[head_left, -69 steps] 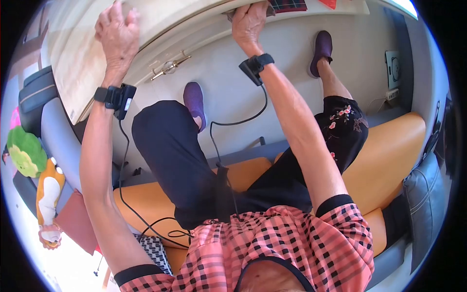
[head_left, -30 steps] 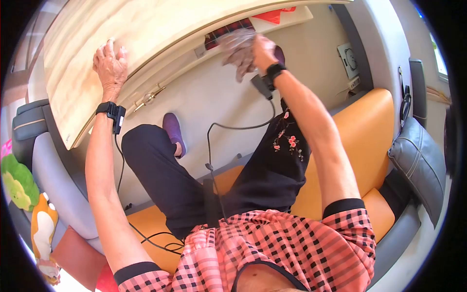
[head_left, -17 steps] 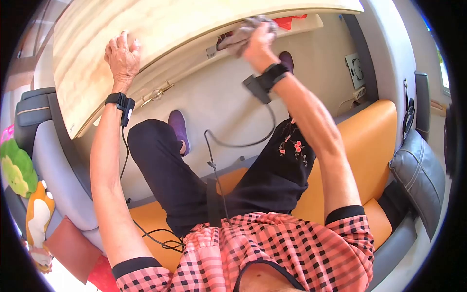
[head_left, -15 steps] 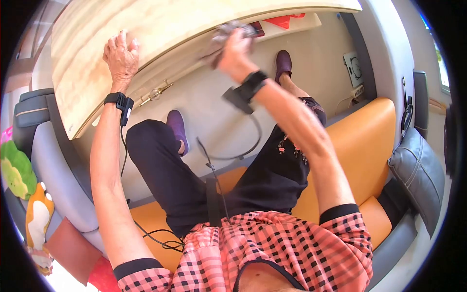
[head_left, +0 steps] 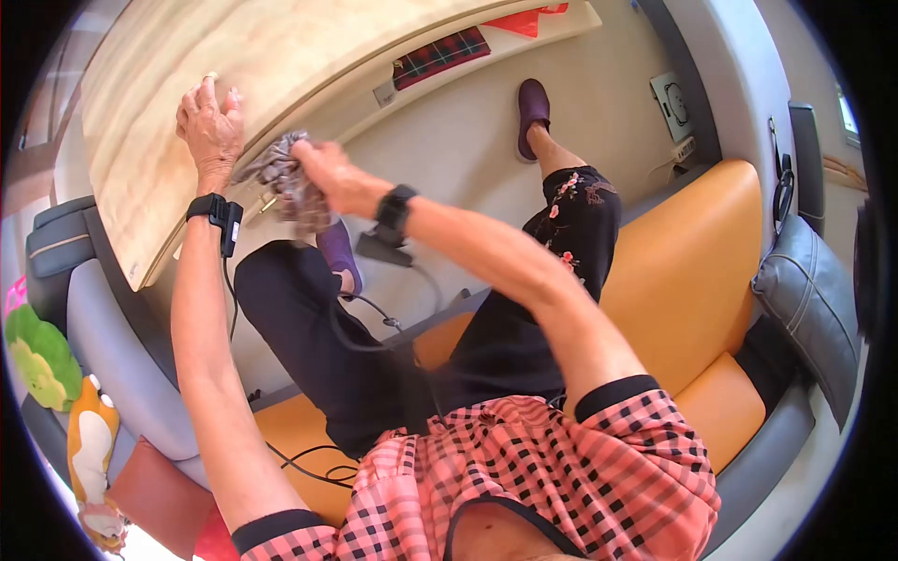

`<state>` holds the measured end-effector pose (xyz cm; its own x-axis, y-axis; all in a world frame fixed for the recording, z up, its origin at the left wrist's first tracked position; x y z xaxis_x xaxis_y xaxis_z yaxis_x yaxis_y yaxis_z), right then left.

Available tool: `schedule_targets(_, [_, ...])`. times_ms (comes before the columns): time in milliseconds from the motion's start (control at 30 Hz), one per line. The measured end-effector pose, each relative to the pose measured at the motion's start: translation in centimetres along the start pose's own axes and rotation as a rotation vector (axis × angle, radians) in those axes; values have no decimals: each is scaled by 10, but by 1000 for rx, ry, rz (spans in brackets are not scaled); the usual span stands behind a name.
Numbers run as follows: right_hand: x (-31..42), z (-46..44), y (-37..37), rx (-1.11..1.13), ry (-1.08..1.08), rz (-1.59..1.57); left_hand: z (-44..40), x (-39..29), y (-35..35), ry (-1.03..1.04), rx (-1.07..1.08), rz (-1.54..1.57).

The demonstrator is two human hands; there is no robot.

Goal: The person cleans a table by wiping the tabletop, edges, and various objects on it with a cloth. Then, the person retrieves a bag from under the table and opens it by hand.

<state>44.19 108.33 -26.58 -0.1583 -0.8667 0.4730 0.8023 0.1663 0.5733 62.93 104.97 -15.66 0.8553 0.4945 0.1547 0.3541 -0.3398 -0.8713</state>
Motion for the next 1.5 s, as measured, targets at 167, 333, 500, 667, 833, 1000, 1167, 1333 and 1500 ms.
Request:
schedule_targets(167, [152, 65, -35, 78, -732, 448, 2, 7, 7, -1, -8, -9])
schedule_targets(333, [285, 99, -42, -358, -1391, 917, 1, 8, 15, -1, 5, -24])
schedule_targets(500, [279, 61, -30, -432, -1286, 1185, 2, 10, 16, -4, 43, -22])
schedule_targets(667, [212, 57, 7, -231, -1366, 1117, 0, 11, 17, 2, 57, -4])
schedule_targets(833, [102, 65, 10, 137, -1279, 956, 3, 12, 16, 3, 54, 11])
schedule_targets(1000, [-35, -19, -139, -141, -441, 925, 1, 9, 10, 2, 48, -13])
schedule_targets(1167, [-40, -49, -222, -202, -231, 648, 0, 7, 8, 24, 52, -48])
schedule_targets(1333, [21, -40, -198, 29, -39, 393, -1, 12, 14, 49, 61, -48])
schedule_targets(1500, [74, 17, -56, 611, -110, 109, -1, 14, 12, 55, 68, -18])
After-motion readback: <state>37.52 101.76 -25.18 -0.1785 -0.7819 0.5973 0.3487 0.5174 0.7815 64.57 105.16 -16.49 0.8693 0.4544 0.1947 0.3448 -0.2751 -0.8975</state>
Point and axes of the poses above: each hand's wrist, its own z-axis away from the middle knuckle, its own y-axis out of the palm, x = y × z, the point moved 10 cm from there along -z, towards the middle knuckle, and after that the axes turned 12 degrees about -z, right-handed, at the moved point
